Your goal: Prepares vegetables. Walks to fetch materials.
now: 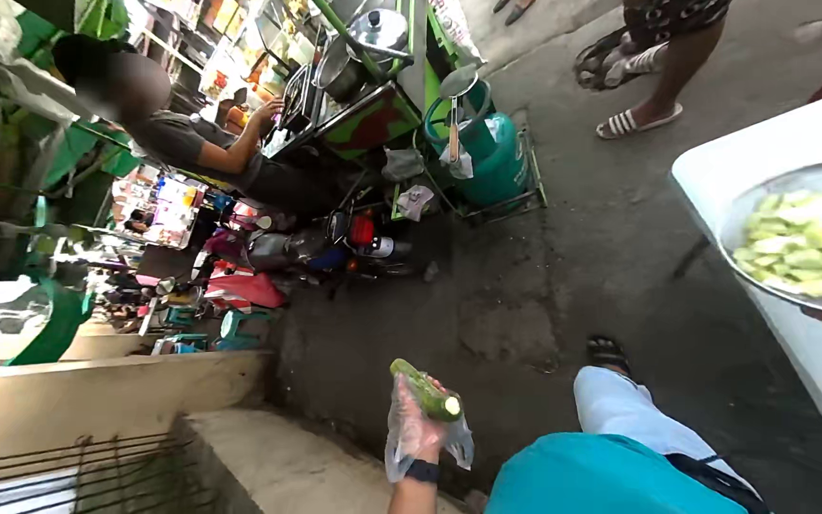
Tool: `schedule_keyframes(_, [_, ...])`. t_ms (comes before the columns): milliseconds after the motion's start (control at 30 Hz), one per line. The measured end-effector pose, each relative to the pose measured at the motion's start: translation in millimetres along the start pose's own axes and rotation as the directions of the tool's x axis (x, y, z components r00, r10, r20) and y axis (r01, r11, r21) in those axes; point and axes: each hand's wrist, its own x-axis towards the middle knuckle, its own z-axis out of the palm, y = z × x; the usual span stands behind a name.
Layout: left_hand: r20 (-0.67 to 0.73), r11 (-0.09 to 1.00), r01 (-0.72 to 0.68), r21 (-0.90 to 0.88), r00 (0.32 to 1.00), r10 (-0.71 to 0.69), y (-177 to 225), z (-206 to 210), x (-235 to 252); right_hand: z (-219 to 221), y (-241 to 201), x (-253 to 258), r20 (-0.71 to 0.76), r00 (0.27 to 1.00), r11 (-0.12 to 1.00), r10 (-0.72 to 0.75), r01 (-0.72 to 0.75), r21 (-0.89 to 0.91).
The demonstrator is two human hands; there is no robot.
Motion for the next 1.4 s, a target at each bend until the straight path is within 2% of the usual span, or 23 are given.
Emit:
schedule_keyframes(33, [-0.003, 1.0, 0.007, -0.007, 1.0, -0.007, 3.8, 2.8, 5.1, -5.7, 27.8, 21.7, 0.136, 0.977, 0.965, -0.165, 0.132, 0.225])
schedule_keyframes(67, [-0.005, 1.0, 0.01, -0.014, 1.0, -0.01, 7.9, 7.5, 11.0, 12.4, -2.5, 31.2, 0.064, 0.996, 0.871, 0.056, -0.08, 0.485])
schedule_keyframes(100, [-0.004, 1.0, 0.009, -0.021, 1.0, -0.009, 11.7, 12.8, 18.0, 31.4, -45.9, 42.8, 0.055, 0.956, 0.709, 0.288, -0.252, 0.659])
schedule_keyframes(133, [-0.004, 1.0, 0.003, -0.03, 1.0, -0.003, 15.8, 19.6, 25.7, 56.3, -83.7, 58.1, 0.053, 0.897, 0.609, 0.439, -0.34, 0.717])
schedule_keyframes(167, [-0.008, 0.999, -0.004, -0.043, 1.0, 0.004, 20.3, 27.4, 34.5, 82.1, -109.6, 75.5, 0.068, 0.865, 0.574, 0.498, -0.387, 0.721])
schedule_keyframes(267, [-0.016, 0.995, -0.018, -0.095, 1.0, 0.017, 32.8, 56.7, 63.5, 161.6, -175.2, 127.3, 0.038, 0.837, 0.619, 0.545, -0.433, 0.655])
schedule_keyframes(333, [-0.016, 0.994, -0.011, -0.106, 1.0, 0.01, 43.1, 78.7, 83.3, 201.4, -208.9, 166.3, 0.088, 0.82, 0.624, 0.566, -0.495, 0.604])
schedule_keyframes(533, [0.0, 0.985, -0.052, -0.163, 0.999, 0.052, 85.1, 139.2, 127.7, 311.7, -269.4, 293.5, 0.322, 0.802, 0.67, 0.503, -0.598, 0.44])
schedule_keyframes(667, [-0.048, 0.968, -0.082, -0.237, 0.996, 0.073, 104.3, 159.6, 142.0, 366.7, -288.8, 342.6, 0.454, 0.776, 0.665, 0.439, -0.62, 0.417])
schedule_keyframes(900, [-0.001, 0.965, -0.066, -0.252, 0.998, 0.068, 133.4, 157.5, 169.1, 395.7, -290.6, 344.5, 0.48, 0.75, 0.658, 0.455, -0.647, 0.387])
schedule_keyframes(1033, [0.188, 0.971, -0.081, -0.226, 0.974, 0.125, 146.1, 142.6, 175.8, 397.5, -287.5, 326.1, 0.46, 0.758, 0.662, 0.462, -0.64, 0.39])
schedule_keyframes(1133, [0.277, 0.971, -0.086, -0.222, 0.949, 0.148, 151.9, 132.1, 176.9, 402.5, -288.8, 311.2, 0.459, 0.755, 0.66, 0.469, -0.645, 0.386])
schedule_keyframes(1300, [0.239, 0.974, -0.101, -0.201, 0.959, 0.149, 155.1, 121.8, 171.3, 421.1, -297.9, 300.6, 0.494, 0.737, 0.636, 0.462, -0.663, 0.394])
schedule_keyframes(1400, [0.17, 0.976, -0.114, -0.186, 0.974, 0.146, 153.5, 110.2, 162.3, 445.9, -306.4, 308.5, 0.517, 0.725, 0.63, 0.455, -0.672, 0.388])
